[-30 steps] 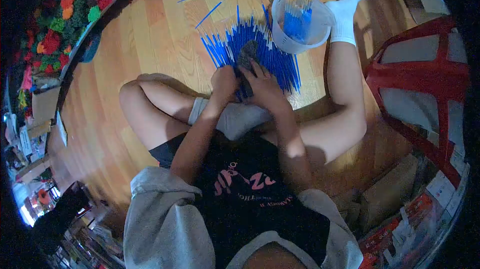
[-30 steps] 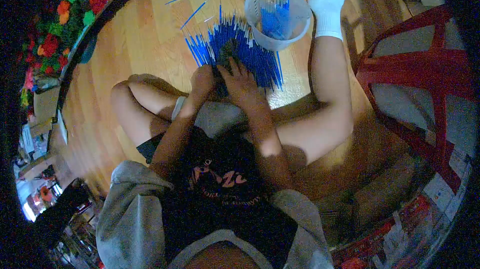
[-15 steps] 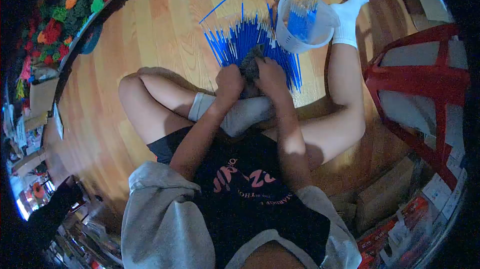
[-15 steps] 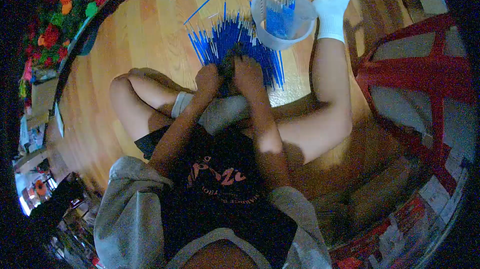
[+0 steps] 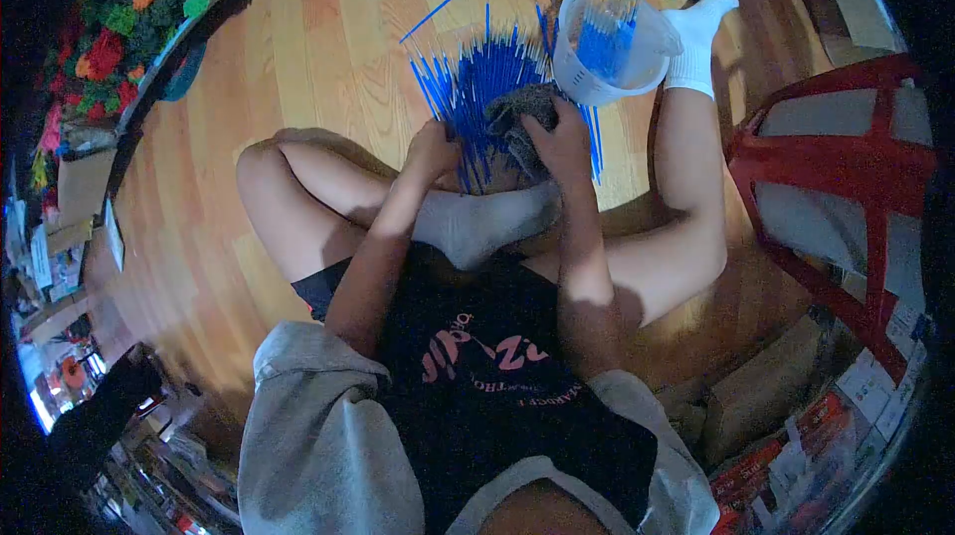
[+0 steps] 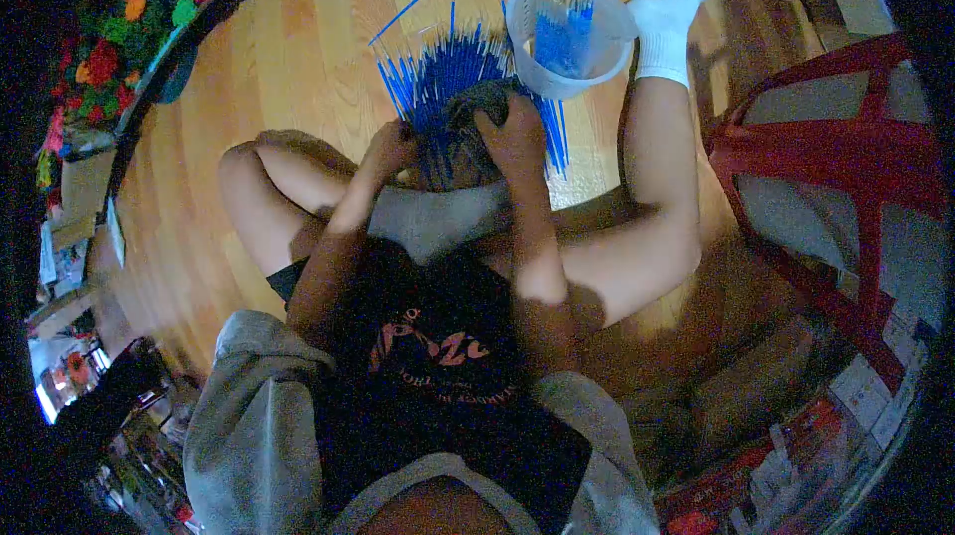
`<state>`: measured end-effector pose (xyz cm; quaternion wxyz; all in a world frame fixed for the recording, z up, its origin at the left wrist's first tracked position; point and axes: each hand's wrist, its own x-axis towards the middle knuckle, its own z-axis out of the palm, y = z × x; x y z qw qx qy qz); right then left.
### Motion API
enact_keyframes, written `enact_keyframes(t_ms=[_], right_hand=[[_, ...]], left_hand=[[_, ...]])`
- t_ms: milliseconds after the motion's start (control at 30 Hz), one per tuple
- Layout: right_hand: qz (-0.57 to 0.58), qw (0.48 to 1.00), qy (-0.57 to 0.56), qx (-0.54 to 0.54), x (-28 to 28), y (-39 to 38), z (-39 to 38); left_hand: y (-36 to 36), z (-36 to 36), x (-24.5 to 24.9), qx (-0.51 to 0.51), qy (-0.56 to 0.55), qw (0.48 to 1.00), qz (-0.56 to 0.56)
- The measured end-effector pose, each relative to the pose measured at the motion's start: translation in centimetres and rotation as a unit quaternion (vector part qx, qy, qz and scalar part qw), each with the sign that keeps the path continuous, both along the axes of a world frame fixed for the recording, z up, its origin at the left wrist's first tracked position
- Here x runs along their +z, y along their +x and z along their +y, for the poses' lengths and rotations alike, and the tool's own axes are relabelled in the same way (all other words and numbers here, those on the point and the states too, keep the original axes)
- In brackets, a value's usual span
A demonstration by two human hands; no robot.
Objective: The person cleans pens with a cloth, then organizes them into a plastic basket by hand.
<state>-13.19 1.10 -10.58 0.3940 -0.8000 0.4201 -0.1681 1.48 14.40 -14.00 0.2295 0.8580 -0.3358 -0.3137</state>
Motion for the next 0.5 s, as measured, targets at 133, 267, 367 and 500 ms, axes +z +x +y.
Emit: enact_keyframes(t_ms=[133,267,367,500], right_hand=[[-0.016,1.0,0.0,0.015,-1.0,0.2,-0.1],[-0.024,1.0,-0.018,0.005,-0.7,0.3,0.0],[-0.053,0.994,-0.082,-0.043,0.4,0.4,0.1],[-0.114,0.992,0.005,-0.055,0.4,0.5,0.0]], left_hand=[[0.9,1.1,0.1,-0.006,-0.08,0.997,0.006],[1.6,0.9,-0.1,0.039,-0.139,0.987,0.066],[1.3,0.5,0.6,0.072,-0.199,0.975,0.064],[1.4,0.5,0.5,0.063,-0.219,0.97,0.085]])
